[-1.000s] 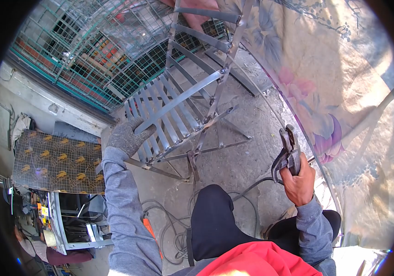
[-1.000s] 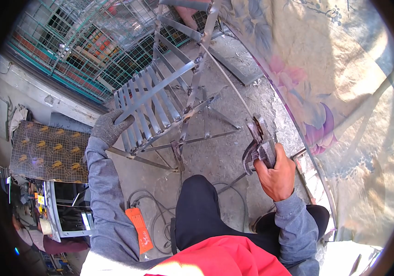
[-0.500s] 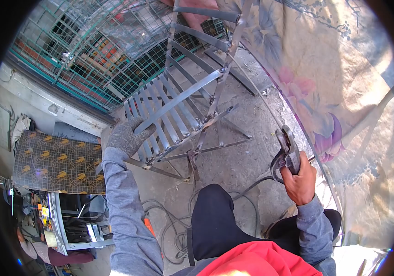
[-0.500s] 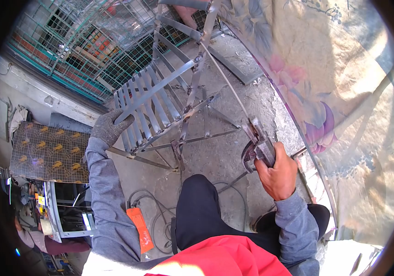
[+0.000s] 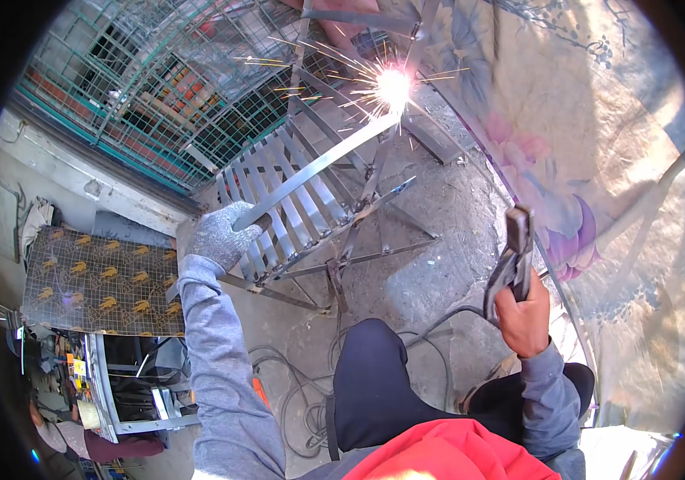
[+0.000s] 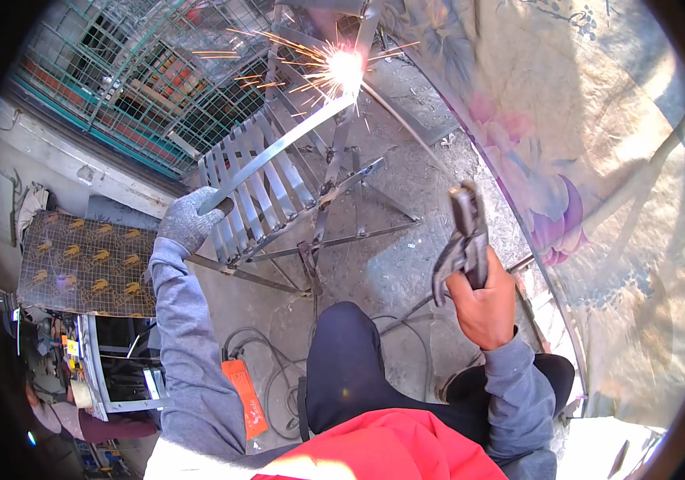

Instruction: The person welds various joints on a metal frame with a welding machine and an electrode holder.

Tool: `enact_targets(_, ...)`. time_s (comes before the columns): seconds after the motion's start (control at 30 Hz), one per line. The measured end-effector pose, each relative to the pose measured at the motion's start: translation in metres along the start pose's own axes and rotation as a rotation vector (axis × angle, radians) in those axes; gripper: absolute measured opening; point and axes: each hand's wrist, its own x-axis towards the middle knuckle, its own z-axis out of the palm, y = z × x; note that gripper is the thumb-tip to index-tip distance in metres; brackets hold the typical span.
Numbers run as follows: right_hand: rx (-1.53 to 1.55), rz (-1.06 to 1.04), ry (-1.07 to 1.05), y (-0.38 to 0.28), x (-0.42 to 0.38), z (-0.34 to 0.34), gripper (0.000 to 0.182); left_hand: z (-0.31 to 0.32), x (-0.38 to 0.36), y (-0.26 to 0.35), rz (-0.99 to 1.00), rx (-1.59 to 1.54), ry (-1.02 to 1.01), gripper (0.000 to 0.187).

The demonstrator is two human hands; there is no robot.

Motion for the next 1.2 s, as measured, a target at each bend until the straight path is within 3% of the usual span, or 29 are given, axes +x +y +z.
enact_targets(0.07, 0.639, 0.543, -0.168, 0.002, 0.002, -0.006, 0.010, 0.000, 0.000, 0.000, 0.036, -0.046, 0.019, 0.039)
enact_targets(0.1, 0.733, 0.555, -0.076, 0.002, 0.002, -0.002, 0.015, 0.000, 0.000, -0.001, 0.016, -0.072, 0.007, 0.037)
enact_targets(0.2, 0.366, 0.229, 0.012, 0.024, 0.002, -0.002, 0.011, 0.004, 0.004, -0.005, 0.011, 0.053, 0.020, 0.049)
enact_targets(0.27, 0.414, 0.291, 0.003, 0.019, 0.002, -0.004, 0.011, 0.002, 0.003, -0.002, 0.003, 0.005, -0.012, 0.055)
enact_targets(0.37, 0.138, 0.008, 0.105, 0.007, 0.003, -0.002, 0.019, 0.001, 0.002, 0.000, -0.037, 0.017, -0.033, 0.054)
enact_targets(0.5, 0.025, 0.047, 0.009, 0.004, 0.002, -0.001, 0.025, 0.001, 0.002, -0.001, -0.006, 0.014, -0.035, 0.054)
enact_targets(1.0, -0.059, 0.010, -0.010, 0.002, 0.003, -0.003, 0.031, -0.001, 0.002, 0.002, -0.013, 0.037, -0.038, 0.052)
enact_targets(1.2, -0.136, -0.001, -0.021, 0.003, 0.003, -0.005, 0.031, -0.002, 0.000, 0.004, 0.009, -0.008, 0.002, 0.041)
